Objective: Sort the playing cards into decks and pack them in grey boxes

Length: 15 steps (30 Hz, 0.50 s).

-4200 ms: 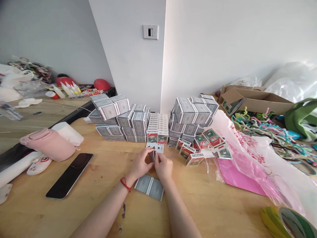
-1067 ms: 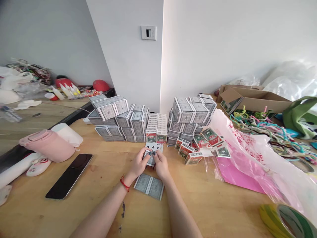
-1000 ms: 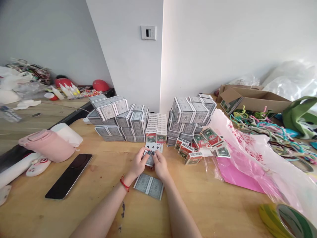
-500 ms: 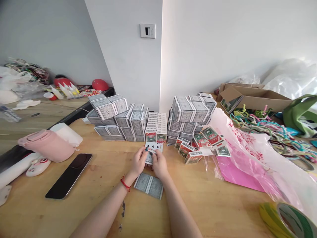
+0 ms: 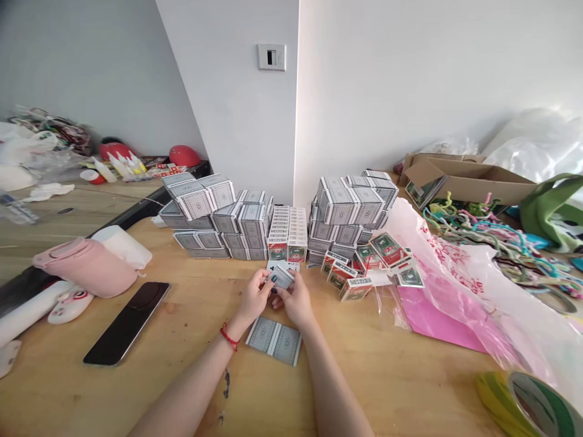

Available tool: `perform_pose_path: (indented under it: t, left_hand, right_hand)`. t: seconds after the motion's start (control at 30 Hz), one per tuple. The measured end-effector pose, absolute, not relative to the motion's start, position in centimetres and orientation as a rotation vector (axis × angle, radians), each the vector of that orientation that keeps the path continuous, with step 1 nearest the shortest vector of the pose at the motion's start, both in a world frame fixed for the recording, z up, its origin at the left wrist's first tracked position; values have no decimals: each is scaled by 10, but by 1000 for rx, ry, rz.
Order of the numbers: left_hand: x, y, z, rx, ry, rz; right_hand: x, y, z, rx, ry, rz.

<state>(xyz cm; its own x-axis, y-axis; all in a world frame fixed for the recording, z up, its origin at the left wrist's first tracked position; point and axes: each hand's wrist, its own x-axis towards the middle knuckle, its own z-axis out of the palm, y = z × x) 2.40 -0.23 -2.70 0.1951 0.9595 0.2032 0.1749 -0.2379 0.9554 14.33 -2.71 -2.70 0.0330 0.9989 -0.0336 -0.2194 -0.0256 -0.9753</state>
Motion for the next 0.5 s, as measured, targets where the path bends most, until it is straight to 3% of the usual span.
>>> perform_pose_path:
  t: [0.5]
  left_hand:
    - [24,-4,-21,1603,1083,935]
  right_hand:
    - [140,-29,-22,-1177,-1022,1161]
